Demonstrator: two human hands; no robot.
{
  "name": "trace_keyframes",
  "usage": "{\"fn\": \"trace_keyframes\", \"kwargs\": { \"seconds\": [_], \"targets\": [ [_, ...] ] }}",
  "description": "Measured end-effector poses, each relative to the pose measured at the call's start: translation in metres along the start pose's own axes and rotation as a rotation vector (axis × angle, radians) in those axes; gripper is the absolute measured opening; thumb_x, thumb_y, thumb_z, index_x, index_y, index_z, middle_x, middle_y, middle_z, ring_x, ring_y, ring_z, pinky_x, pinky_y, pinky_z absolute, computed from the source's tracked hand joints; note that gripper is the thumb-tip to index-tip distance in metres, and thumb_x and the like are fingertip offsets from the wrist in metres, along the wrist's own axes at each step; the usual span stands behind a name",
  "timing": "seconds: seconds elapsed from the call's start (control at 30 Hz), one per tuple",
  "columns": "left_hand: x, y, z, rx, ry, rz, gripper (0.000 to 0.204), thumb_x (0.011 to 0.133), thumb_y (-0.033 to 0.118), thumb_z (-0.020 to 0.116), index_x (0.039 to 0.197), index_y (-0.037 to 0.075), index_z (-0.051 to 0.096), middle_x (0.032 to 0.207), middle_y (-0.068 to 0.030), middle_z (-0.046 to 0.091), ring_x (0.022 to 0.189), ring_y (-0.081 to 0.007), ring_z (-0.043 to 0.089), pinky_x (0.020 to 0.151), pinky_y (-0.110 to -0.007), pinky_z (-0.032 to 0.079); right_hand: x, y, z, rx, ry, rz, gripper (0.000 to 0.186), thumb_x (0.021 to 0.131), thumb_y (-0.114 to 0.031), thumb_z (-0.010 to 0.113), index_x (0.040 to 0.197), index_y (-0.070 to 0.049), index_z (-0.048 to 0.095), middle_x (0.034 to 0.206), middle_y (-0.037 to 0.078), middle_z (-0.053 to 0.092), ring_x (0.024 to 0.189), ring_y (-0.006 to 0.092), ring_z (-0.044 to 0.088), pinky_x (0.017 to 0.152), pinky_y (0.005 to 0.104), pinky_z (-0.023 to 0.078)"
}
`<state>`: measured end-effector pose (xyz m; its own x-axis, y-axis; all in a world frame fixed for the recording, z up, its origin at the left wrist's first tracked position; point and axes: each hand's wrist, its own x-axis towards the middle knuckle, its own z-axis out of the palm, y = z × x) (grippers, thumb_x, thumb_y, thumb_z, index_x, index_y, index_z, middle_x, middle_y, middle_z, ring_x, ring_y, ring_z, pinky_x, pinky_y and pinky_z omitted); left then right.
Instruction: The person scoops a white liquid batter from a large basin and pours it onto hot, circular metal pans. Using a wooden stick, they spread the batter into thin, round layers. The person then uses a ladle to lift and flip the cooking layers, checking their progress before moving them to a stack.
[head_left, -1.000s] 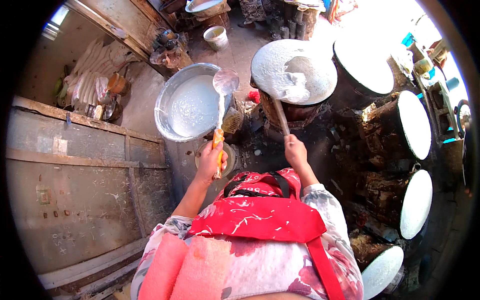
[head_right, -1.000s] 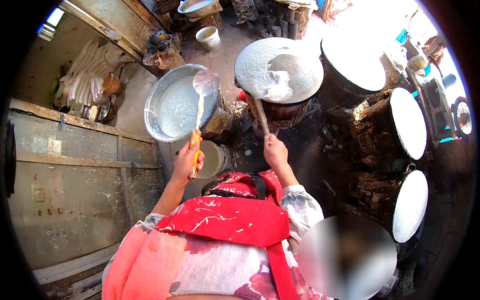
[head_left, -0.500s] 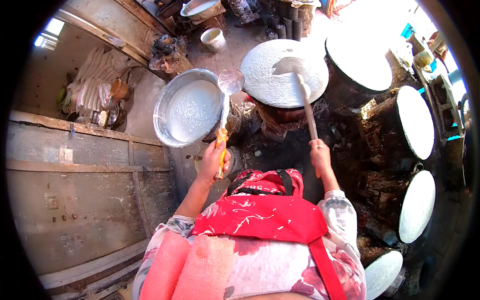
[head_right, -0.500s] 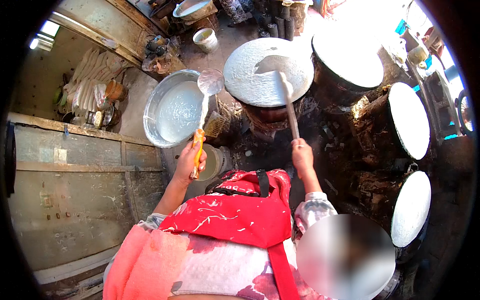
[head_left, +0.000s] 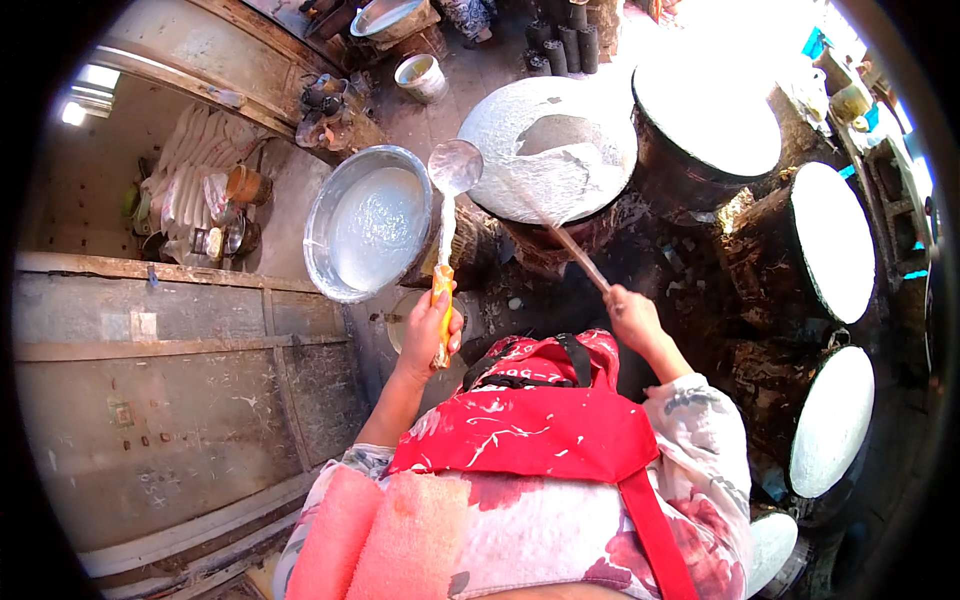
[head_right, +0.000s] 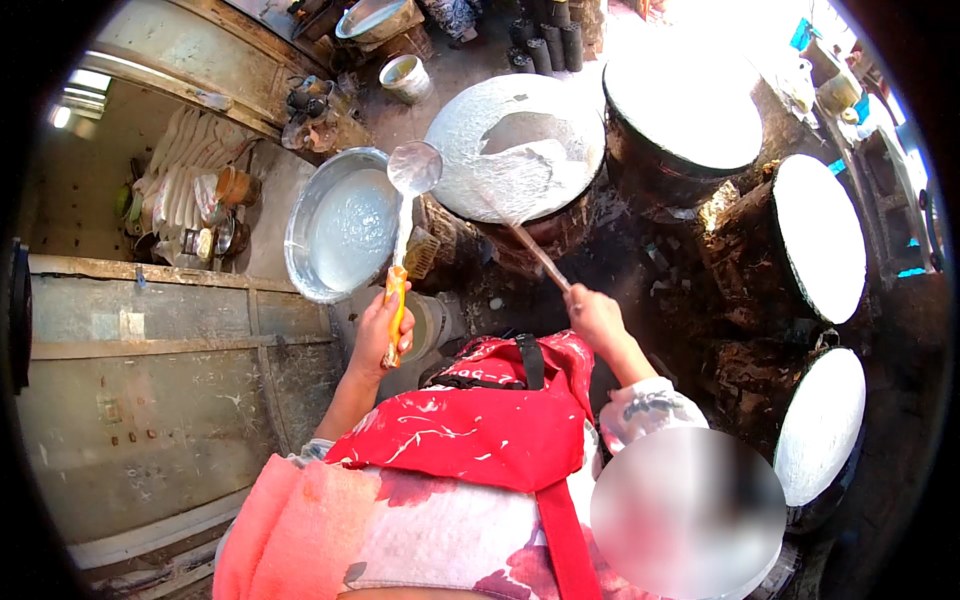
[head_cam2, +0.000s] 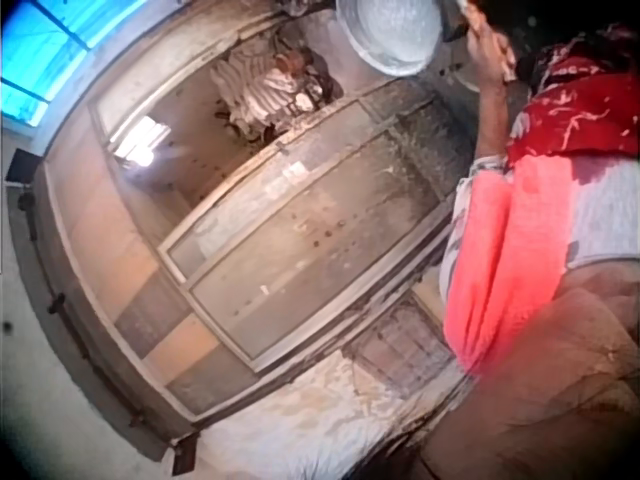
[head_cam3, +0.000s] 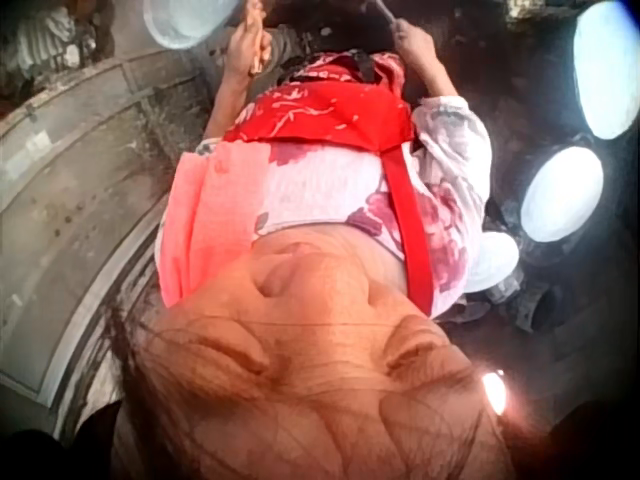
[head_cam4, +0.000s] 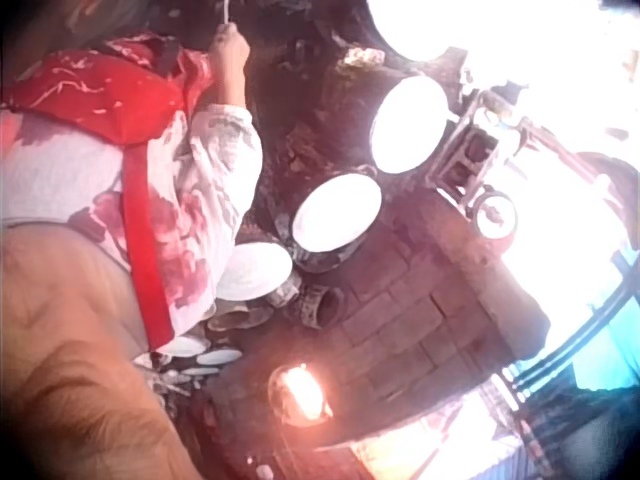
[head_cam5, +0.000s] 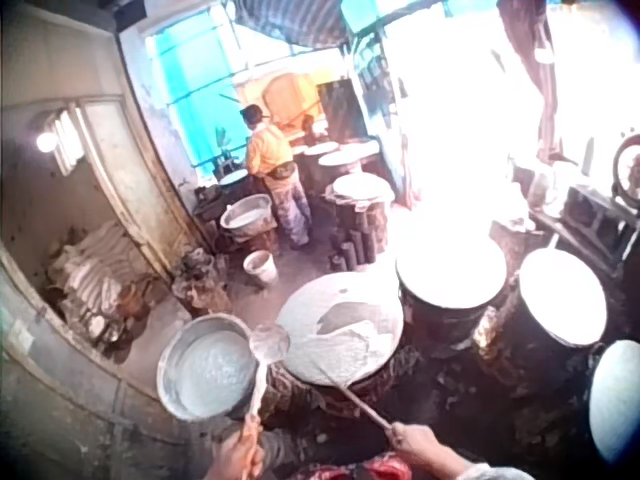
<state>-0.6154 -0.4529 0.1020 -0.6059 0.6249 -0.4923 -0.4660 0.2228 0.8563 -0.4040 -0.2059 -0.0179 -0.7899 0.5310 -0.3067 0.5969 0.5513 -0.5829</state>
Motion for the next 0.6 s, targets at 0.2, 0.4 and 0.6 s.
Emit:
{"fn": "trace_keyframes", "kwargs": {
  "seconds": [0.2, 0.4, 0.6],
  "targets": [
    [0.007, 0.004, 0.021, -0.044, 0.018, -0.016, 0.035, 0.098, 0.031, 0.043, 0.123, 0.008, 0.045, 0.065, -0.0032, 0.046, 0.041, -0.0087, 0.042, 0.038, -0.023, 0.035, 0.062, 0.055, -0.042, 0.090, 0.286, 0.095, 0.025, 0.091, -0.025, 0.043, 0.087, -0.005, 0.057, 0.079, 0.024, 0.062, 0.078, 0.0432, 0.060, 0.069, 0.0510, 0.047],
    [0.008, 0.006, 0.036, -0.072, 0.043, -0.069, 0.034, 0.098, 0.030, 0.043, 0.123, 0.008, 0.045, 0.065, -0.0035, 0.046, 0.041, -0.0089, 0.042, 0.038, -0.022, 0.034, 0.038, 0.071, -0.029, -0.075, 0.094, -0.250, 0.017, 0.089, -0.021, 0.046, 0.086, -0.006, 0.054, 0.072, 0.022, 0.062, 0.073, 0.0422, 0.061, 0.066, 0.0512, 0.047],
    [0.013, 0.012, 0.055, -0.065, 0.054, -0.063, 0.034, 0.097, 0.030, 0.045, 0.122, 0.007, 0.045, 0.065, -0.0040, 0.047, 0.041, -0.0096, 0.043, 0.038, -0.022, 0.036, 0.120, 0.086, -0.071, -0.067, 0.340, -0.163, 0.022, 0.090, -0.021, 0.044, 0.080, -0.003, 0.053, 0.071, 0.022, 0.061, 0.069, 0.0411, 0.060, 0.060, 0.0504, 0.047]
  ]
}}
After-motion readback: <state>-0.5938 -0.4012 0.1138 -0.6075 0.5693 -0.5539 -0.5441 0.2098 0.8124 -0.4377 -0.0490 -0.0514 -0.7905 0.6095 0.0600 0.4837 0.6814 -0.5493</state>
